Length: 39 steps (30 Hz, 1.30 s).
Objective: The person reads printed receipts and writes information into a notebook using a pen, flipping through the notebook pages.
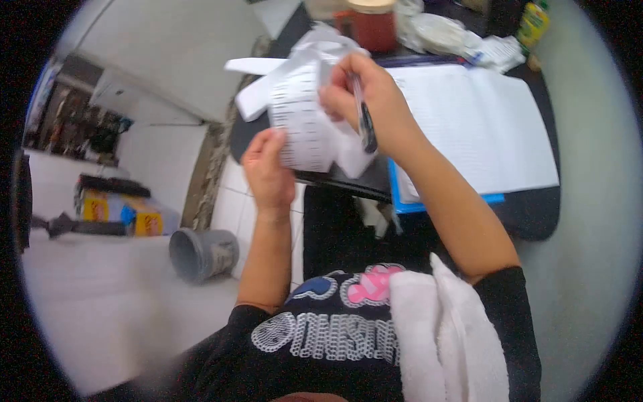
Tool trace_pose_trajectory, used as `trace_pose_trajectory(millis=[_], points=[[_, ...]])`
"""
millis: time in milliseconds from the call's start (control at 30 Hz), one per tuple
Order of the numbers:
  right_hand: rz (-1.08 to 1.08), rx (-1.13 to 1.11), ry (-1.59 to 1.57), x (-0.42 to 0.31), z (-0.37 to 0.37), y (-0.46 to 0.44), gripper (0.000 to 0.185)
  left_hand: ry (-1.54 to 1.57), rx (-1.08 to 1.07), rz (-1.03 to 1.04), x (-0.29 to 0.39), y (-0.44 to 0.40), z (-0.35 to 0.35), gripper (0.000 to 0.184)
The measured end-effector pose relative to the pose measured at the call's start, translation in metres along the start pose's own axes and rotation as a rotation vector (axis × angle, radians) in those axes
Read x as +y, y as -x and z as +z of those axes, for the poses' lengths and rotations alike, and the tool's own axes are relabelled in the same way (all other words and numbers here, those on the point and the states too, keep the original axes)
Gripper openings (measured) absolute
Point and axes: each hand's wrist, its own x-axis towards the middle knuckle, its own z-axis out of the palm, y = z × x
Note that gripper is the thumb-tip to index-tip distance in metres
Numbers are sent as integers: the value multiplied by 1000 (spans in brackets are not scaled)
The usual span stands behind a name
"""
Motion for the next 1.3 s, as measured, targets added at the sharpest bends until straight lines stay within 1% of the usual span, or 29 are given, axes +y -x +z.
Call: trace_pose_trajectory(millis=[67, 100, 133, 200, 233, 333, 367, 467, 500, 600, 800, 900, 1000, 1100, 1200, 1300], points=[[6, 55, -90, -8, -30, -3, 18, -25, 44, 4, -1, -4, -7, 6], [46, 113, -60, -14, -46, -4, 29, -14, 75, 20, -5, -8, -13, 6], [80, 140, -3, -16, -65, -5, 42, 16, 60, 22, -8, -12, -22, 7], [44, 194, 9, -15, -92, 1, 51, 61, 70, 11, -12, -20, -31, 8], [58, 256, 17, -9, -103, 3, 52, 90, 75, 10, -14, -24, -34, 8], [123, 312, 58, 3, -117, 5, 51, 153, 84, 8, -19, -31, -37, 8], [168, 328, 28, 7, -120, 4, 42, 160, 75, 8, -19, -32, -36, 8], [220, 258, 53, 28, -131, -3, 33, 155, 59, 12, -21, -34, -36, 8], [195, 260, 30, 30, -128, -7, 29, 152, 52, 11, -21, -34, -37, 8], [226, 262, 146, 41, -131, -19, 31, 130, 27, 11, -23, -33, -42, 10], [247, 268, 140, 66, -139, -34, 33, 101, -1, -8, -22, -33, -45, 10], [212, 324, 48, 84, -139, -33, 32, 97, -2, -11, -24, -32, -45, 10], [199, 317, 49, 90, -140, -32, 32, 88, -1, -5, -24, -31, -46, 10], [221, 309, 182, 89, -138, -30, 31, 41, -2, 5, -24, -31, -45, 8], [200, 319, 252, 91, -136, -28, 30, 18, 0, 9, -26, -32, -48, 7], [181, 335, 172, 90, -134, -26, 31, 43, -9, -2, -25, -31, -48, 8]])
